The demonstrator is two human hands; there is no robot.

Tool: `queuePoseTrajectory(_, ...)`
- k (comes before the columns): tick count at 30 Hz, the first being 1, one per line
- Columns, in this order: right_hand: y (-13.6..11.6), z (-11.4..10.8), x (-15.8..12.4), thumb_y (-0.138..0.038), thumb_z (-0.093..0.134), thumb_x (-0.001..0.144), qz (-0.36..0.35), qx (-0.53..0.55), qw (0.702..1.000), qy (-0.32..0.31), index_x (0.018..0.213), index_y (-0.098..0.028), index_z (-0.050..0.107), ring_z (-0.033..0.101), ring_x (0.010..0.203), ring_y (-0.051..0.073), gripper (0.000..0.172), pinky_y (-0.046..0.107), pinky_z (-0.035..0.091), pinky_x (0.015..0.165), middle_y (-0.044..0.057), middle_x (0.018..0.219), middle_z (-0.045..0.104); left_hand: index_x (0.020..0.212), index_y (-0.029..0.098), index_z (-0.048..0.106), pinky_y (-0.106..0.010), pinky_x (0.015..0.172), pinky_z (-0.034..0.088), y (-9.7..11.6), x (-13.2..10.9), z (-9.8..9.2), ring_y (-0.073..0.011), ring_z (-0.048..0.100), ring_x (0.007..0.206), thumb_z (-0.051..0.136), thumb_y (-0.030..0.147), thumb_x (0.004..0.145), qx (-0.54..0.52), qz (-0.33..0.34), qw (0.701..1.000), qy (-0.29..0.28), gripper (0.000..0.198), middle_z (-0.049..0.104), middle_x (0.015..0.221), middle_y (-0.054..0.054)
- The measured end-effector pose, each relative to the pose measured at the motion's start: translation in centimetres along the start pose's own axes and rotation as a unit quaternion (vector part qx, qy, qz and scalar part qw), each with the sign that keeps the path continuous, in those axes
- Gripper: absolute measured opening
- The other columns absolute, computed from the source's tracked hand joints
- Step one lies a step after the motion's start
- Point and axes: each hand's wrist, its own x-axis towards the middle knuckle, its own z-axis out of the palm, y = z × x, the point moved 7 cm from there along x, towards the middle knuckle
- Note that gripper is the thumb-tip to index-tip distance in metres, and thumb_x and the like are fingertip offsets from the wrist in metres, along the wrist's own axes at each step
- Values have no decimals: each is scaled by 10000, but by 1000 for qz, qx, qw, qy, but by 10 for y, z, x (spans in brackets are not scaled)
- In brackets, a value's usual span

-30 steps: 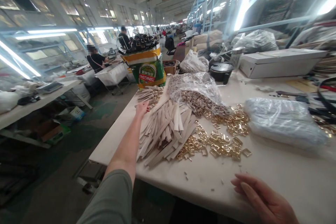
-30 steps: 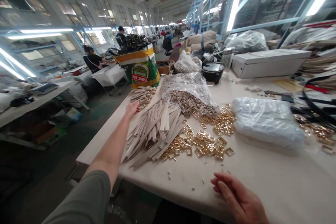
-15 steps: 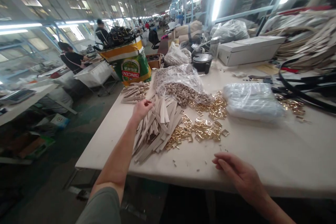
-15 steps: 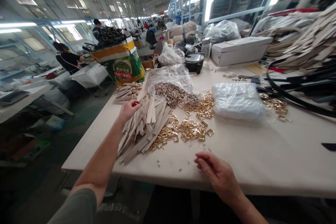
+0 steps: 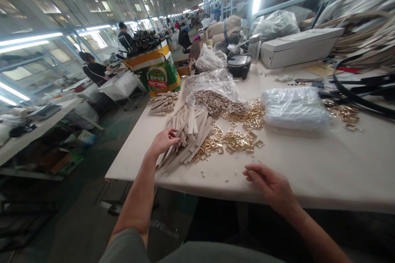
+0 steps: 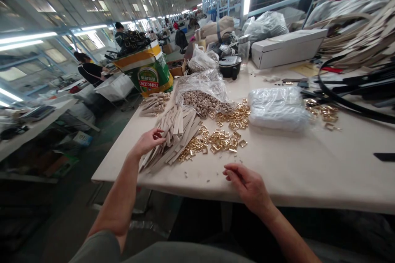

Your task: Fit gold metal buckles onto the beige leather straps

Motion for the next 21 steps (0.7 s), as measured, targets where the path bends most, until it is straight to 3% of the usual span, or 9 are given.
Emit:
queuePoseTrajectory(5,-2,0,0,-437,590,920,-16,10,1000,5,968,-226,688,750,690,208,238,326,623,681,63,819,778,1233,163,651,-304,819,502,-6,-5,6,-231,696,902,624,245,747,87,-20,996,6,493,756,1037,-92)
queuePoseTrajectory(9,-1,1,1,-450,586,923,-17,14,1000,1,978,-217,684,751,688,211,259,333,623,682,67,825,778,1166,168,679,-345,843,496,-8,-4,9,-286,691,985,575,231,776,175,-48,983,32,408,744,1114,-145)
queuePoseTrajectory(13,0,2,1,-451,580,928,-18,15,1000,-3,985,-215,684,752,692,212,265,333,622,682,70,829,779,1123,170,693,-351,820,498,-17,-2,-4,-286,695,952,563,228,794,173,-92,978,73,359,755,1043,-146)
queuePoseTrajectory(15,2,2,1,-455,587,924,-15,22,1000,0,981,-215,688,750,688,212,267,334,621,678,69,824,777,1120,167,695,-341,802,503,-20,-4,-28,-263,693,907,582,241,789,111,-111,979,128,357,756,975,-121)
queuePoseTrajectory(17,3,2,2,-467,600,914,-6,35,999,3,971,-214,692,747,687,210,275,337,620,681,68,819,775,1125,165,688,-310,748,512,-18,-9,-56,-220,685,826,611,265,766,-22,-115,973,201,380,741,891,-77)
queuePoseTrajectory(19,4,2,4,-488,613,901,13,66,998,6,960,-206,691,743,698,207,299,342,621,693,70,818,770,1139,170,677,-260,662,507,-6,-16,-75,-167,660,726,649,295,726,-218,-84,940,248,433,713,821,-32)
queuePoseTrajectory(21,4,3,7,-518,625,884,37,115,993,6,968,-190,678,742,726,205,342,349,622,711,77,836,765,1127,180,683,-216,600,490,21,-19,-75,-124,631,658,710,322,674,-399,-28,887,233,475,693,789,-11)
